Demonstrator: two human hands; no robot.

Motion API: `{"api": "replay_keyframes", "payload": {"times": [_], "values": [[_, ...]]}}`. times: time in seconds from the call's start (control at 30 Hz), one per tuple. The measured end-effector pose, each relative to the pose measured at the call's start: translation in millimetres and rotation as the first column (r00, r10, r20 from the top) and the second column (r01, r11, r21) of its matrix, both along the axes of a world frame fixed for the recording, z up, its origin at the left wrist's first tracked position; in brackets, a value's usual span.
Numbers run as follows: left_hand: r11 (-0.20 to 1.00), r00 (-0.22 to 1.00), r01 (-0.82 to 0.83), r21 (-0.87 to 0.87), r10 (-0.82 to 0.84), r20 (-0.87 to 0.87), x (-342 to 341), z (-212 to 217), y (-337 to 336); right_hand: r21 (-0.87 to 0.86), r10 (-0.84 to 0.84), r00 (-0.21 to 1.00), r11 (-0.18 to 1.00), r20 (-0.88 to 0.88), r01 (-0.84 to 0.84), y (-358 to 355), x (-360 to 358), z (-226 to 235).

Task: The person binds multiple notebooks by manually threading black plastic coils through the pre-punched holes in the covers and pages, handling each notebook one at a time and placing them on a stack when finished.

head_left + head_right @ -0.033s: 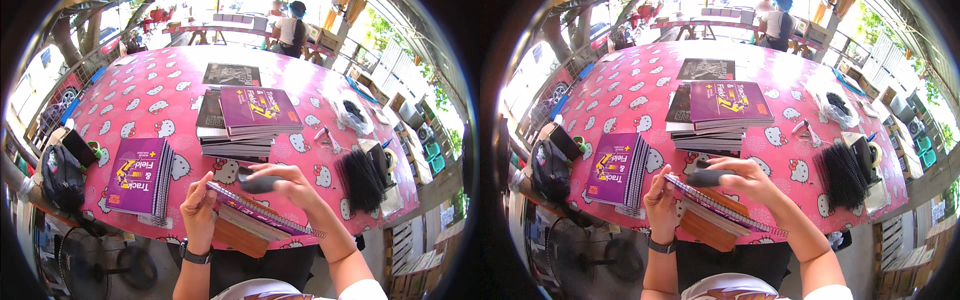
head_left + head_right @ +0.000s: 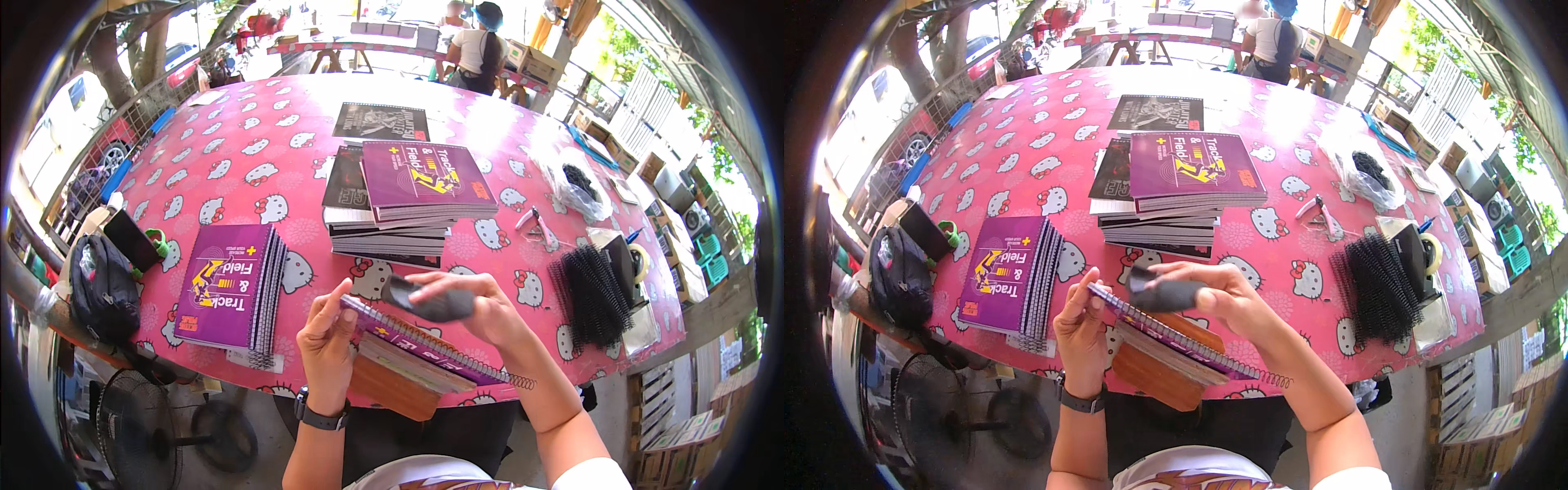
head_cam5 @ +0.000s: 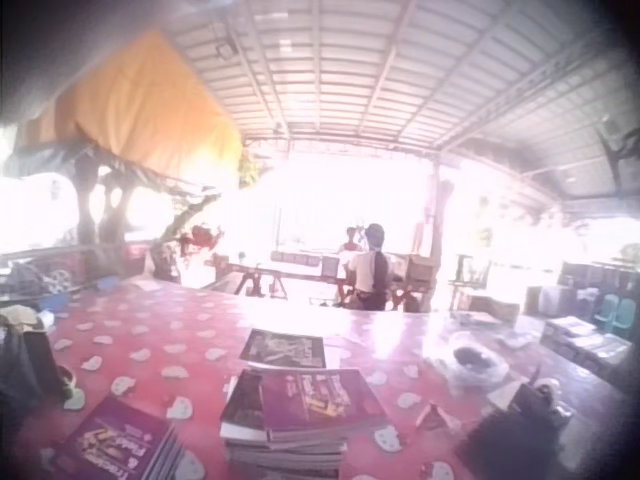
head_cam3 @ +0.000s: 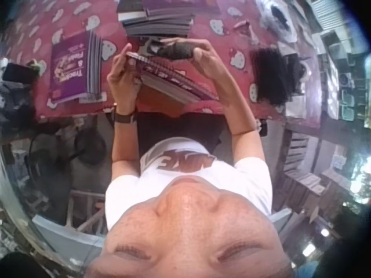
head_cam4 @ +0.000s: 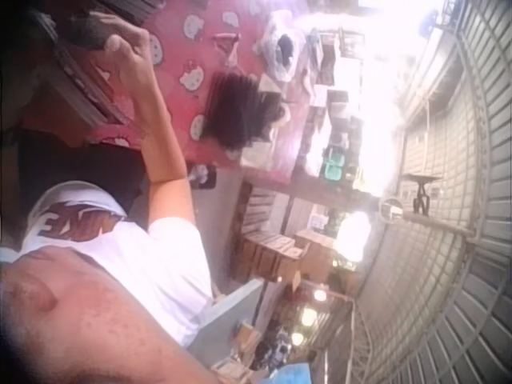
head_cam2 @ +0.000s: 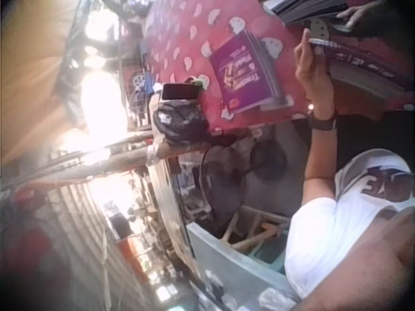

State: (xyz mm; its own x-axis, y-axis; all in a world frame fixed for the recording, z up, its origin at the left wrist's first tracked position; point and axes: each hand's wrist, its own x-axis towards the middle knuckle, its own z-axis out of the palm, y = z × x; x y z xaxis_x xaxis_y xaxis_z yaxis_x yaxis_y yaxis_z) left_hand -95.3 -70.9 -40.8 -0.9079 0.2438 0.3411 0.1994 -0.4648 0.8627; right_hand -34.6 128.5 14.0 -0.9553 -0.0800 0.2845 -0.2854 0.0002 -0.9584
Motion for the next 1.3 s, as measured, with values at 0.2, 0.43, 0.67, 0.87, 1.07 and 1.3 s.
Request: {"api": "replay_keyframes", "payload": {"times": [0.2, 0.43, 0.67, 0.87, 1.07, 1.3], "values": [[0.998, 0.998, 0.062, 0.001, -0.062, 0.028, 4, 10, 2, 0.031, -0.033, 0.997, 0.999, 0.074, 0.031, -3, 1, -6], [0.989, 0.984, 0.124, -0.082, -0.134, -0.121, 4, 22, 3, 0.676, -0.291, 0.957, 0.709, 0.02, 0.201, 40, 10, -62], [0.925, 0.923, -0.01, -0.381, -0.138, -0.36, 29, 72, 10, 0.56, -0.235, 0.954, 0.773, -0.185, 0.299, 16, 59, 41], [0.952, 0.863, -0.049, -0.303, -0.112, -0.493, 59, 86, 19, 0.454, -0.34, 0.882, 0.762, -0.326, 0.461, -36, 91, 69], [0.968, 0.879, 0.018, -0.249, -0.134, -0.457, 58, 76, 10, 0.435, -0.3, 0.894, 0.792, -0.333, 0.428, -46, 89, 66], [0.968, 0.919, 0.218, -0.128, -0.248, -0.308, 56, 62, 11, 0.532, -0.279, 0.857, 0.688, -0.434, 0.494, -56, 87, 63]]}}
